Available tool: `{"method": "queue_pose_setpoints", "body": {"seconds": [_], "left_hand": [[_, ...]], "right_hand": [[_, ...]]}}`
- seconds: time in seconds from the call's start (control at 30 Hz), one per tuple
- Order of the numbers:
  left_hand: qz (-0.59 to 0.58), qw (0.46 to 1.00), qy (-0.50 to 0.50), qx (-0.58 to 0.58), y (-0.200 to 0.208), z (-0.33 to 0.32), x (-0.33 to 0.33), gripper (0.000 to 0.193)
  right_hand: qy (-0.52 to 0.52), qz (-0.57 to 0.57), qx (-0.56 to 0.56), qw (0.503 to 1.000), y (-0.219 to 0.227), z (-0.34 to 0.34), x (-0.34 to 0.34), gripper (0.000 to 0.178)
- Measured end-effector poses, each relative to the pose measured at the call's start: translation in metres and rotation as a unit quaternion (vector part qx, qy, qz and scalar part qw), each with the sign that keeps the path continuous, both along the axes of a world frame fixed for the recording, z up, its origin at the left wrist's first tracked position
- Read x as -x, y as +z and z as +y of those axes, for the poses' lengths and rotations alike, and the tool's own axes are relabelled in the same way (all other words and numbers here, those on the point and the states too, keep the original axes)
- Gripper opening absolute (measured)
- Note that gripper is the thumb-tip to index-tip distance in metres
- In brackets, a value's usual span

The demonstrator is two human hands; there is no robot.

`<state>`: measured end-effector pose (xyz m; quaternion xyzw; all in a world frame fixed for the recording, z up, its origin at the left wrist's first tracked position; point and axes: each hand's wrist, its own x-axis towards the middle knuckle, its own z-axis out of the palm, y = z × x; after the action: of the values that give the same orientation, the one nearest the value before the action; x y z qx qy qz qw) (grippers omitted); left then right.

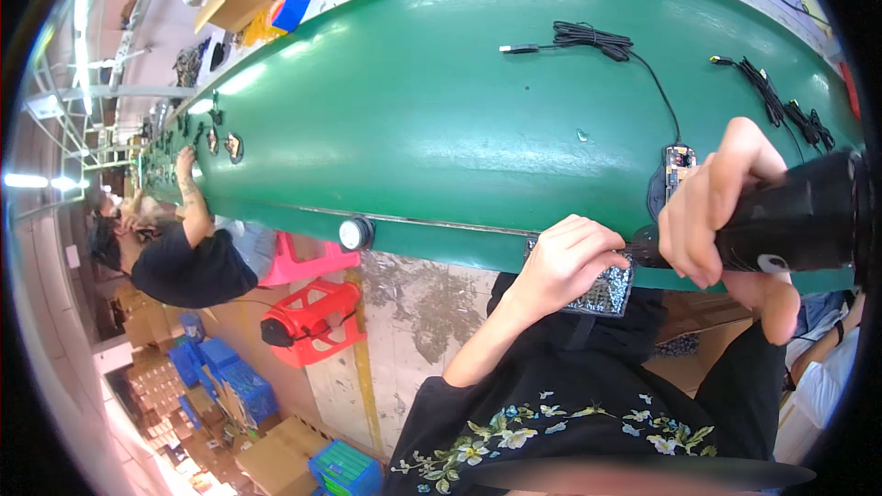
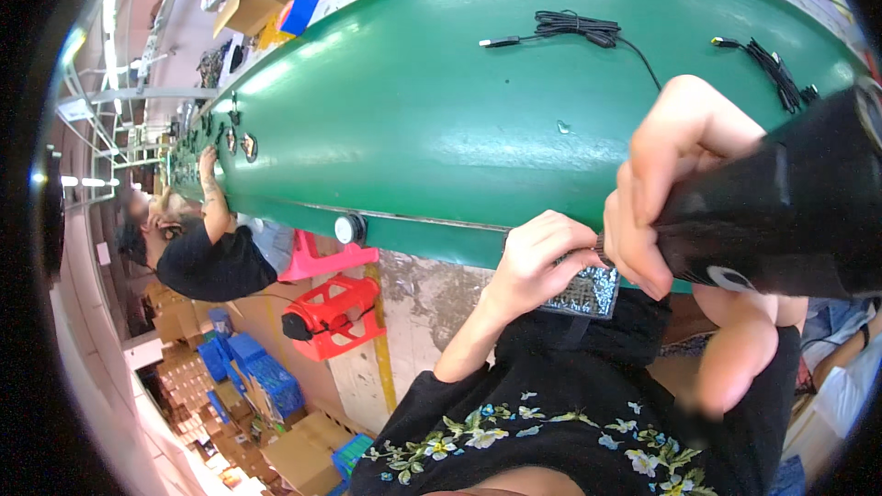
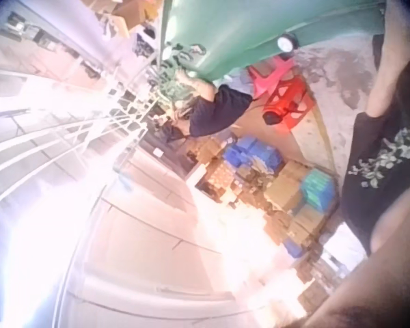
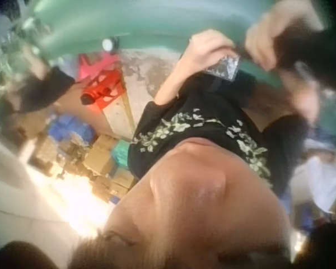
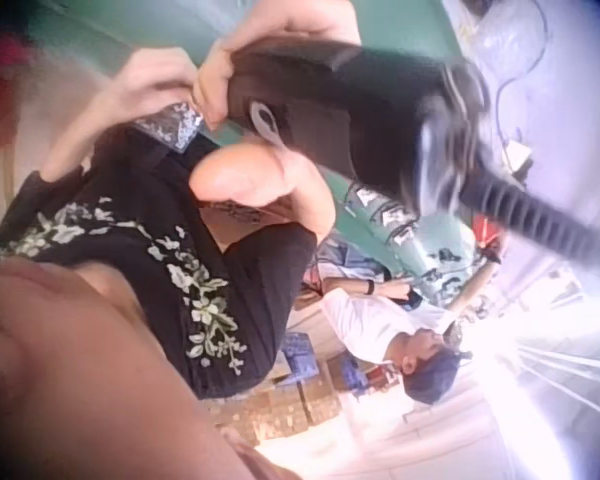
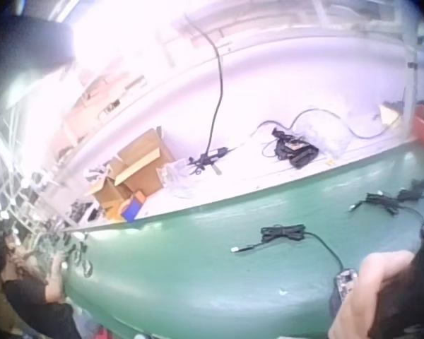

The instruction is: The person picks up screws from a container and places them into a computer mouse circuit board, then drives them in using a power screwdriver. This process is repeated for several mouse boards on the assembly line.

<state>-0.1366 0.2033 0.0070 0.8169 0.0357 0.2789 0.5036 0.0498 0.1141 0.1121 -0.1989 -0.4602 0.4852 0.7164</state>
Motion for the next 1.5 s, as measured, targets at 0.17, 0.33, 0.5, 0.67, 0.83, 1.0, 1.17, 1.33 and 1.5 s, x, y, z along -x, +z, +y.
{"method": "queue_pose_setpoints", "body": {"seconds": [0.17, 0.33, 0.5, 0.67, 0.83, 1.0, 1.17, 1.33, 1.5], "left_hand": [[0.024, 1.0, -0.001, -0.01, 0.0, 0.008, 0.005, 0.015], [0.127, 0.979, 0.132, -0.092, -0.018, 0.022, 0.037, 0.019], [0.121, 0.979, 0.15, 0.064, -0.011, 0.008, 0.018, 0.019], [0.086, 0.99, 0.103, 0.039, -0.018, 0.012, 0.017, 0.02], [0.124, 0.983, 0.134, 0.003, -0.037, 0.029, 0.031, 0.033], [0.086, 0.981, 0.138, 0.106, -0.029, 0.022, 0.024, 0.031], [0.071, 0.991, 0.099, 0.061, -0.017, 0.019, 0.018, 0.021], [0.056, 0.99, 0.086, 0.097, -0.021, 0.022, 0.019, 0.021], [0.047, 0.972, 0.207, 0.1, -0.032, 0.032, 0.047, 0.018]], "right_hand": [[-0.07, -0.321, -0.02, 0.944, -0.001, 0.009, -0.001, 0.063], [-0.147, 0.053, 0.102, 0.983, -0.006, 0.043, 0.048, 0.04], [-0.139, 0.036, 0.023, 0.989, -0.011, 0.054, 0.039, 0.046], [-0.129, 0.064, 0.024, 0.989, -0.01, 0.049, 0.036, 0.048], [-0.155, 0.033, 0.024, 0.987, -0.01, 0.052, 0.035, 0.047], [-0.134, 0.03, 0.012, 0.99, -0.018, 0.061, 0.041, 0.046], [-0.144, 0.045, 0.015, 0.988, -0.02, 0.064, 0.042, 0.048], [-0.115, 0.047, 0.052, 0.991, -0.02, 0.063, 0.041, 0.048], [-0.061, 0.037, 0.123, 0.99, -0.024, 0.074, 0.056, 0.042]]}}
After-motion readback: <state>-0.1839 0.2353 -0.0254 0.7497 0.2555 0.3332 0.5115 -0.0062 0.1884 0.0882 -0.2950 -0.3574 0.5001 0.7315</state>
